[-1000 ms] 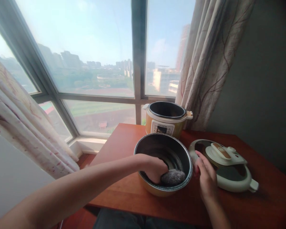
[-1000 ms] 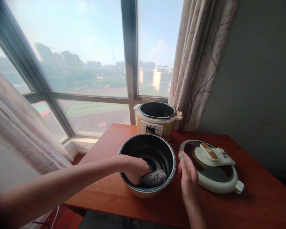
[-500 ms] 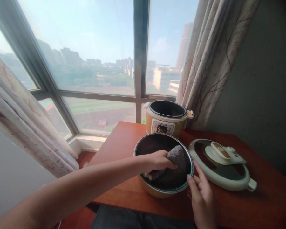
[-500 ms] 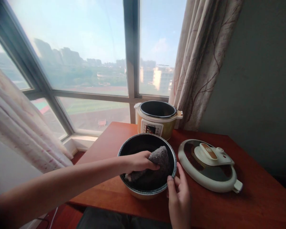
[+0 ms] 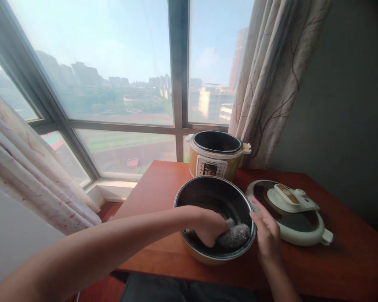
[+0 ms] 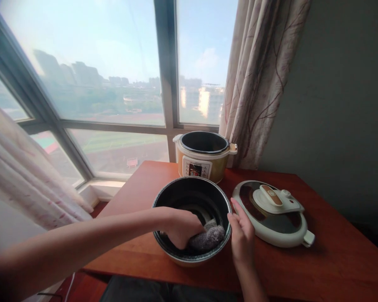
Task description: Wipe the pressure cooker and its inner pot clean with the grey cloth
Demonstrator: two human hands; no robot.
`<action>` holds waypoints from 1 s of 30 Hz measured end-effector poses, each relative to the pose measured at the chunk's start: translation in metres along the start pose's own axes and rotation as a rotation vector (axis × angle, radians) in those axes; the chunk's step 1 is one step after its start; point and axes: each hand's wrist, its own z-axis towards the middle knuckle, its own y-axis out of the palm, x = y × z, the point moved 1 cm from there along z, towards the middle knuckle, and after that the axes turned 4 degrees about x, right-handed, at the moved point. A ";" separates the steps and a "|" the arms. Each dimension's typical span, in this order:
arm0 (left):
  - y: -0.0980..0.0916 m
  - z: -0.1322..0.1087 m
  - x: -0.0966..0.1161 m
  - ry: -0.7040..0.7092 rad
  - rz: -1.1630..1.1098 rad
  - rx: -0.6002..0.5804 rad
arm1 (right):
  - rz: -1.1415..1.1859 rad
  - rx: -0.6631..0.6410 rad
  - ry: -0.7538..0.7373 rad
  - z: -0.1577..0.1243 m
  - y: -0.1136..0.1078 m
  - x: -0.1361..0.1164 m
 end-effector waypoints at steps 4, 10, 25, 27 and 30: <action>0.006 -0.006 -0.009 0.063 0.054 -0.104 | 0.044 -0.114 0.077 0.016 0.001 -0.011; 0.013 -0.003 -0.020 0.040 0.055 -0.059 | -0.040 -0.129 0.076 0.027 0.006 -0.015; 0.011 0.018 0.006 -0.331 -0.430 0.300 | -0.097 0.138 0.030 -0.037 -0.002 0.007; 0.014 0.027 0.001 -0.488 -0.685 0.397 | -0.066 0.121 0.041 -0.037 0.000 0.006; 0.016 0.040 -0.007 -0.645 -1.052 0.535 | -0.029 0.043 0.032 -0.040 0.001 0.005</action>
